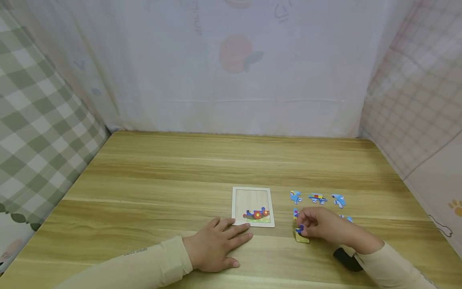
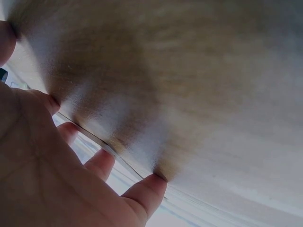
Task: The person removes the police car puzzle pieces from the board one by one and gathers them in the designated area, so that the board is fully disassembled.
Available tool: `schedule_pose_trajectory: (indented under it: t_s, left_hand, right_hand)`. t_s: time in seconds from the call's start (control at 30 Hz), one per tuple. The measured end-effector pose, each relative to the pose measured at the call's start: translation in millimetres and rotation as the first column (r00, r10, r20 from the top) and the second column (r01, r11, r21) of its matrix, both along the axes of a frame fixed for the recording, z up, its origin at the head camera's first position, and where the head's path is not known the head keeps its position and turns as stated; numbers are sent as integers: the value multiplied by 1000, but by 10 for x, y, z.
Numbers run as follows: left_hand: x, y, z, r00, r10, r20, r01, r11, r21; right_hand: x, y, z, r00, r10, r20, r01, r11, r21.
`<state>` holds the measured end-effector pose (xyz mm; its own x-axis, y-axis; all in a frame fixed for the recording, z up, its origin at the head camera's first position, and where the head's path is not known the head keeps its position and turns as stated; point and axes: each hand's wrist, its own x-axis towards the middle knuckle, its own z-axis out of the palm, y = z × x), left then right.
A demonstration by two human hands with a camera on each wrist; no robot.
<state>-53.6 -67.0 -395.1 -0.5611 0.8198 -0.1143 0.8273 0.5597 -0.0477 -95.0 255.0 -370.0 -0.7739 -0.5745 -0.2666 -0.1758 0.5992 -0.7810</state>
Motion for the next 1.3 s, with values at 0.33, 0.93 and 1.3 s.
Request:
schedule_pose_trajectory:
  t_s: [0.33,0.93,1.3]
  left_hand:
    - [2,-1,-8,1000,-5,-25,5,1000,2]
    - [4,-3,-12,999,-6,-38,6,1000,-1]
    - [4,-5,-3,999,-12,-41,12,1000,0]
  right_hand:
    - [37,-13,-48,999,-7,-40,9,1000,30]
    - [70,-59,-36,990,-39,-135,55,992,116]
    - [71,-89,-31,982,-63,-180,91,985,149]
